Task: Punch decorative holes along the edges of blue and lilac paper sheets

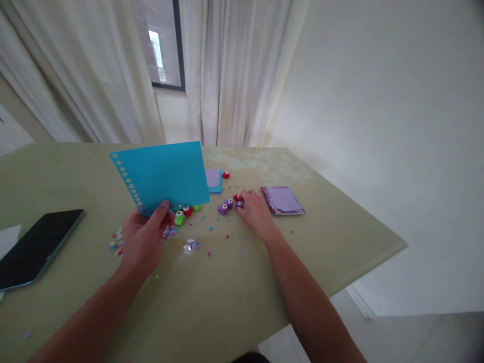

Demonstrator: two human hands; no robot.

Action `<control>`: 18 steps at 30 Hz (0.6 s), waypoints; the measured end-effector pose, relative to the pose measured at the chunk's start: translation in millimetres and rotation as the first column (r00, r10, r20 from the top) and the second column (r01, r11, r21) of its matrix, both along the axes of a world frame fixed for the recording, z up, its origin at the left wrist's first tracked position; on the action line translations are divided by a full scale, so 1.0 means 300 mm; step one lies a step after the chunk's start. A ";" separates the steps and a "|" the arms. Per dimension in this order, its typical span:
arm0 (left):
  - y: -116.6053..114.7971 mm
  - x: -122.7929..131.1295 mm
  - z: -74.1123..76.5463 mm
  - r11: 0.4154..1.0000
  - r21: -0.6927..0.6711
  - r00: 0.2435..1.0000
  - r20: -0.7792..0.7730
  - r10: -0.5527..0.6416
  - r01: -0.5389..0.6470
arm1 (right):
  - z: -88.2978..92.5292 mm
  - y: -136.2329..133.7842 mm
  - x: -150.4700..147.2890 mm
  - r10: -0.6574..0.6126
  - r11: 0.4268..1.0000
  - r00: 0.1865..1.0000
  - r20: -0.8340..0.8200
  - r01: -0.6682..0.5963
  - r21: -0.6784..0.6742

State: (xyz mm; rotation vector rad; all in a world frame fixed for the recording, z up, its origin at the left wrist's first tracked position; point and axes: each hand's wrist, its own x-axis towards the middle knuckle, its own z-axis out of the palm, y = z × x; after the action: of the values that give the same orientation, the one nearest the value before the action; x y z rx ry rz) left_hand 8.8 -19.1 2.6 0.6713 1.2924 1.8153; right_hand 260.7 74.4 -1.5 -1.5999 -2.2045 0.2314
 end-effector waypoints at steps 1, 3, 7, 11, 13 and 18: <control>0.001 0.001 0.007 1.000 0.001 1.000 0.008 0.012 -0.012 | 0.000 -0.010 -0.019 -0.011 0.999 1.000 0.003 0.010 0.041; 0.005 0.003 0.018 0.998 0.009 0.998 0.024 0.061 -0.062 | -0.002 -0.032 -0.058 0.041 0.993 0.999 -0.017 -0.039 0.114; 0.014 0.002 0.023 0.991 0.039 0.988 0.091 0.126 -0.130 | -0.025 -0.056 -0.117 0.208 0.967 0.970 0.129 -0.224 0.121; 0.016 0.003 0.009 0.990 0.061 0.990 0.071 0.125 -0.129 | -0.049 -0.043 -0.150 0.113 0.979 0.956 0.270 -0.153 0.132; 0.015 0.007 0.001 0.993 0.054 0.992 0.070 0.104 -0.108 | -0.059 -0.046 -0.177 0.116 0.970 0.956 0.269 -0.168 0.178; 0.007 0.024 0.006 0.998 0.060 0.985 0.172 0.020 -0.031 | -0.089 -0.087 -0.258 0.334 0.895 0.905 0.263 -0.392 0.213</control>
State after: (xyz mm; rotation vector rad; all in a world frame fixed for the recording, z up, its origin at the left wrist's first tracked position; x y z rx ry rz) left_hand 16.1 -17.0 4.4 0.5211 1.1389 1.8970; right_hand 183.4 48.3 -28.3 -1.1056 -2.5717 -0.1389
